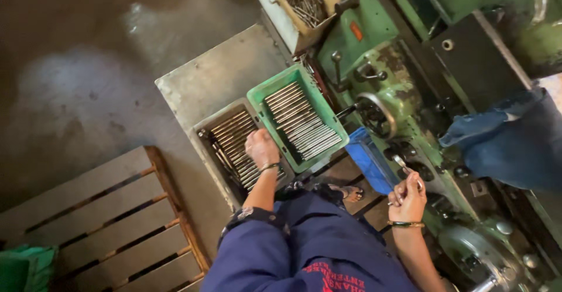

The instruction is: The person operates a metal lathe to machine cylindrical metal rods. They load each rod into the chuck, engage the cutting tool, and after machining, remove the finished rod and place it into a green bin. The process is repeated for multiple rods.

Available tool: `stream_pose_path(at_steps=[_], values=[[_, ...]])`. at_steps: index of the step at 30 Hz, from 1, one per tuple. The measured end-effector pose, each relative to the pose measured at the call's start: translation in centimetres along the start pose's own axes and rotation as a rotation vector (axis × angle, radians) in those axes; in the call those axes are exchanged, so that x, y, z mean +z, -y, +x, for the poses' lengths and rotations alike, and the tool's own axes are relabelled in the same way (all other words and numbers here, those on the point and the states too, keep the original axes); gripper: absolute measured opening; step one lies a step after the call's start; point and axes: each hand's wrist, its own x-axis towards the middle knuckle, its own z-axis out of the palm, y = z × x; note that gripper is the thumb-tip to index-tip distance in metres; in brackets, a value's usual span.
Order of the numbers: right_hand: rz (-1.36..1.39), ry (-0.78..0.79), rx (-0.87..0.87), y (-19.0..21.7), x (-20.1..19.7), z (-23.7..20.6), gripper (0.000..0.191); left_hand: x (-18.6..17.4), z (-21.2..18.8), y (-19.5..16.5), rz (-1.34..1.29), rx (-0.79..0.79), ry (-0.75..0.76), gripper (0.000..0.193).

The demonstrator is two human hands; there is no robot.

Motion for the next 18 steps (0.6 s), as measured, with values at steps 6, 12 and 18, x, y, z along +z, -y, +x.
stream_pose_path(at_steps=[6,12,18], values=[[-0.022,0.037,0.016,-0.6,1.3,-0.7,0.021,-1.9,-1.8,8.1,0.222,0.325,0.052,0.037],[-0.018,0.055,0.018,-1.3,2.4,-1.5,0.017,-1.6,0.7,7.2,0.397,0.264,0.372,0.018],[-0.032,0.034,-0.023,-1.1,2.5,-2.7,0.018,-2.2,0.1,6.1,0.447,0.438,0.275,0.018]])
